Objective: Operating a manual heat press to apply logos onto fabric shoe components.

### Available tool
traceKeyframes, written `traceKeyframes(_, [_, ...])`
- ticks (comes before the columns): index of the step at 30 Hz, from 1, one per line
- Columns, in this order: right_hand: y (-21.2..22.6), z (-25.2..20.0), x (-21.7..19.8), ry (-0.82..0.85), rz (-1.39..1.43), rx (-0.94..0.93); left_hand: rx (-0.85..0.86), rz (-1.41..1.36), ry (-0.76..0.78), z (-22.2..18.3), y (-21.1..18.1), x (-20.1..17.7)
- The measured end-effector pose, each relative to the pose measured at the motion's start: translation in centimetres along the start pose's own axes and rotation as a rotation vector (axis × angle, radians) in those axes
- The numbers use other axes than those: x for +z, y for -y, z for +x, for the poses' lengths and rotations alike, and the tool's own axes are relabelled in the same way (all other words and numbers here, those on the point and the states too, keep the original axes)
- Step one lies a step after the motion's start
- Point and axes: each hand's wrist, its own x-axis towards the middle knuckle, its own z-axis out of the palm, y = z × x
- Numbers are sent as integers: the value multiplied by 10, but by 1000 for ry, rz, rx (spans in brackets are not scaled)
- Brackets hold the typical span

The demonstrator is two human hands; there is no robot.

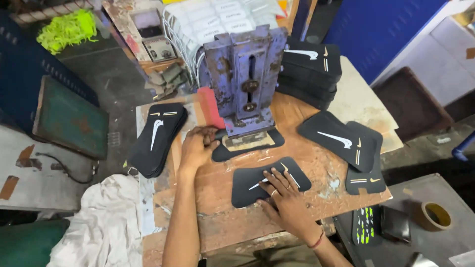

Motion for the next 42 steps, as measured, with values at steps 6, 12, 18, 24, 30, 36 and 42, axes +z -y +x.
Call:
traceKeyframes(6, [10,-12,9,31,-49,-19,-221,-194,25,3,-3,11])
traceKeyframes(12, [32,-12,19,28,-158,-130,-209,-14,-94,8,-20,18])
traceKeyframes(18, [-2,58,35,76,-183,-199,48,9,-459,4,-20,-16])
traceKeyframes(24, [-7,95,47,97,-276,-187,-74,-127,-752,0,-2,-58])
traceKeyframes(30, [10,91,46,38,-246,-158,-65,-85,-930,-14,18,-80])
traceKeyframes(36, [15,54,26,31,-185,-258,-180,224,-868,-25,59,-85])
traceKeyframes(42, [9,-7,27,-193,450,-170,-457,299,-742,-23,55,-81])
